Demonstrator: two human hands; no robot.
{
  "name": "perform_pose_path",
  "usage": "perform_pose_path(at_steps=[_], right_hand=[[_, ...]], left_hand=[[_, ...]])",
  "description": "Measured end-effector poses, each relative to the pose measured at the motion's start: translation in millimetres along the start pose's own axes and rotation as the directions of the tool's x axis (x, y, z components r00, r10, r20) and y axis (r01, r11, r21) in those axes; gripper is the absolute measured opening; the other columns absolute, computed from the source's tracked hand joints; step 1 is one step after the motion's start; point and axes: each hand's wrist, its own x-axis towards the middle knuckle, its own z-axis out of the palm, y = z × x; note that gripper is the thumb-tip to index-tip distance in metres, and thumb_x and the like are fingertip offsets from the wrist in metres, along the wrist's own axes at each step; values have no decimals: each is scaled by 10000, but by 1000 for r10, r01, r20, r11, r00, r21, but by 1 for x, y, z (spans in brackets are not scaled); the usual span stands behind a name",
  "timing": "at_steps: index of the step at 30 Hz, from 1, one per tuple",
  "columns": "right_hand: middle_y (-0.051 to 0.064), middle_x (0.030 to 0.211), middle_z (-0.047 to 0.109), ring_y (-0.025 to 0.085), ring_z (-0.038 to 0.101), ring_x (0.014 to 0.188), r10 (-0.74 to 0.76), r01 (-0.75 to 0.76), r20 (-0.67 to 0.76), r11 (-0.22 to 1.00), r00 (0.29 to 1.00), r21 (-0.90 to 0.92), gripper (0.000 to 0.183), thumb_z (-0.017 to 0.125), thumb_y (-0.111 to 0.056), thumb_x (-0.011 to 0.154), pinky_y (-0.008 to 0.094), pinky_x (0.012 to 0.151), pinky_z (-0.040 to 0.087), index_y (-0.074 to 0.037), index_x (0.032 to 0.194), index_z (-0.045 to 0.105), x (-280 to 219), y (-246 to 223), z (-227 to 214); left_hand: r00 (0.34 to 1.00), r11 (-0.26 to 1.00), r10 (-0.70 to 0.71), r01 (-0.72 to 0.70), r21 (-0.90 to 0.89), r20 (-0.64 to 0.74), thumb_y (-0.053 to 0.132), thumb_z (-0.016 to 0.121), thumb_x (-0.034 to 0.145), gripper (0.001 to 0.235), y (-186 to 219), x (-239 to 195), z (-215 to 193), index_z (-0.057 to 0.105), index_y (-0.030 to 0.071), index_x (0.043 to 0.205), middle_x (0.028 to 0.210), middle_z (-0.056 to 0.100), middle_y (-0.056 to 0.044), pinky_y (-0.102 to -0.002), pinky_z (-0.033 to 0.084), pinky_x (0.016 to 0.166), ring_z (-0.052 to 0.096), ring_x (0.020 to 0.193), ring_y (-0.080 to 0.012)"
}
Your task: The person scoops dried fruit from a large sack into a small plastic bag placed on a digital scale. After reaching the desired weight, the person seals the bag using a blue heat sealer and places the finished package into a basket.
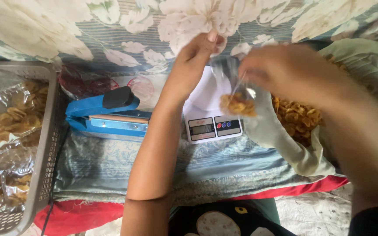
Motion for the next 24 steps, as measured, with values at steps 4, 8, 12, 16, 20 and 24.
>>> perform_pose_path(at_steps=[4, 8, 12, 16, 20, 24], right_hand=[[21, 1072, 764, 215, 733, 892, -131, 131, 38, 991, 991, -4, 183, 684, -236, 891, 394, 822, 565, -145, 1024, 769, -3, 14, -29], [62, 1055, 762, 199, 733, 930, -180, 188, -72, 974, 981, 125, 220, 680, -235, 948, 368, 827, 565, -102, 1108, 750, -5, 31, -52], [66, 1022, 774, 180, 728, 843, -24, 33, -49, 983, 998, 183, 231, 679, -211, 981, 341, 741, 557, -93, 1168, 746, 1, 26, -60], [67, 1007, 754, 150, 722, 906, -70, 151, -200, 891, 977, 427, 146, 665, -127, 1060, 307, 766, 548, -41, 1171, 707, 8, 23, -52], [75, 1178, 691, 143, 693, 1107, 85, 376, -582, 687, 809, 622, 185, 622, -22, 1080, 287, 973, 561, -5, 1262, 594, 16, 10, -20], [44, 1159, 698, 106, 684, 1097, 393, 443, -575, 380, 717, 812, 306, 667, -12, 1016, 251, 968, 544, -30, 1303, 564, 44, -7, 29]], left_hand=[[957, 954, 15, 73, -292, 289, 530, 565, 998, 629, 0, -1, -4, 551, 74, 1430, 1400, 632, -71, -366, 458, 1126, 623, 1285, -190], [901, 904, 189, -4, -428, 391, 364, 726, 967, 681, -4, -2, 4, 406, 60, 1486, 1450, 545, -109, -413, 516, 1106, 595, 1309, -223], [919, 910, 173, -12, -415, 354, 257, 691, 1050, 497, -7, 1, 8, 558, -32, 1432, 1350, 680, -173, -368, 571, 1091, 671, 1251, -229], [975, 870, 92, 21, -492, 204, 267, 587, 1108, 407, -11, 2, 11, 689, -85, 1285, 1205, 752, -171, -364, 601, 982, 736, 1074, -226], [996, 842, 88, -93, -532, -35, 279, 594, 1095, 407, -9, 7, 12, 702, -67, 1280, 1147, 765, -170, -369, 605, 935, 740, 1009, -220], [972, 834, 128, -212, -510, -195, 279, 614, 1075, 395, -2, 6, 6, 696, -53, 1274, 1172, 763, -151, -356, 597, 965, 752, 1044, -219]])
